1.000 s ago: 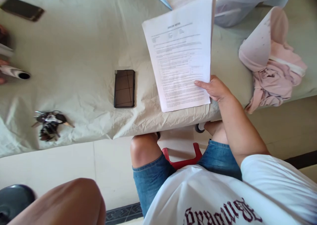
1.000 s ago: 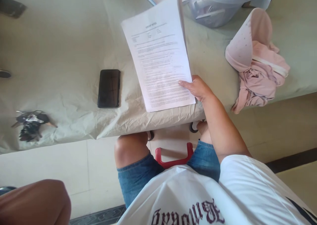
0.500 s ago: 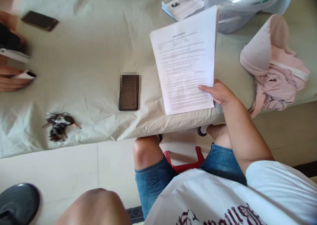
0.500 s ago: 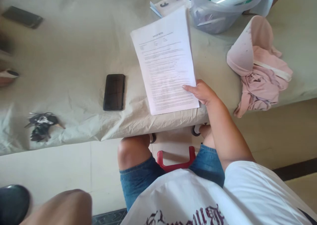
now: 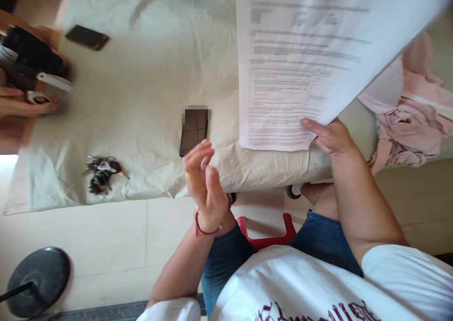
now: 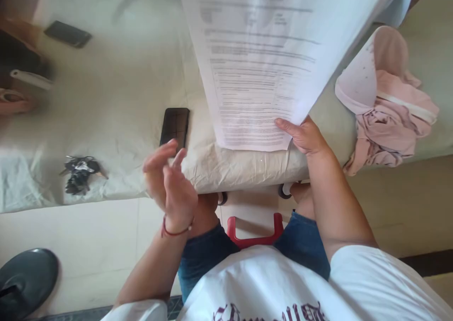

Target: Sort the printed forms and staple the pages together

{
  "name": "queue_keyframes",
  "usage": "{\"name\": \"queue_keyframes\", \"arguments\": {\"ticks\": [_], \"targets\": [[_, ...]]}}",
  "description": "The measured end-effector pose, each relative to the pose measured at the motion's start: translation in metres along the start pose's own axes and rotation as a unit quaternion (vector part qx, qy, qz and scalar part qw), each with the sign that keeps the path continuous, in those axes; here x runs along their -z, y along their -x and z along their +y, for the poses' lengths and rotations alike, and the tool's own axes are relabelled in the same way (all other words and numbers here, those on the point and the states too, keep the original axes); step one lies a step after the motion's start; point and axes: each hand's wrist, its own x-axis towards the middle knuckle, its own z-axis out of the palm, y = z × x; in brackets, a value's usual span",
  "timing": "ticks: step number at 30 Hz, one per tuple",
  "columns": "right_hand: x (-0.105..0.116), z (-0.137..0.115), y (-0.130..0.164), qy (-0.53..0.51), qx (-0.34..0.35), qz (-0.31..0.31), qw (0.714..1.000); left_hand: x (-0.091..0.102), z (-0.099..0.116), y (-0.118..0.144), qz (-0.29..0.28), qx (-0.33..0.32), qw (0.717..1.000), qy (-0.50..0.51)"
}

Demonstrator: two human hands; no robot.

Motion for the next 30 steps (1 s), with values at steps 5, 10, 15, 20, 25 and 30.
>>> {"name": "queue_keyframes", "arguments": {"ticks": [5,10,15,20,25,30], "targets": [[-0.001,0.002,0.000,0.076,0.073,0.012,0.994,-0.027,-0.023,-0.066,-0.102,0.046,0.985,0.130],[0.001,0.002,0.005,0.139,0.119,-0.021,0.983,-0.061,-0.040,-0.101,-0.242,0.024,0.954,0.177],[-0.002,-0.001,0.009,0.146,0.114,-0.029,0.982,-0.061,-0.077,-0.103,-0.261,0.054,0.948,0.175],[-0.007,0.000,0.012,0.144,0.096,-0.030,0.985,-0.054,-0.079,-0.094,-0.314,0.100,0.931,0.160],[0.000,0.003,0.010,0.110,0.088,-0.015,0.990,-0.057,-0.072,-0.082,-0.312,0.100,0.933,0.146],[-0.005,-0.001,0.010,0.089,0.059,-0.023,0.994,-0.052,-0.077,-0.077,-0.330,0.118,0.925,0.149]]}}
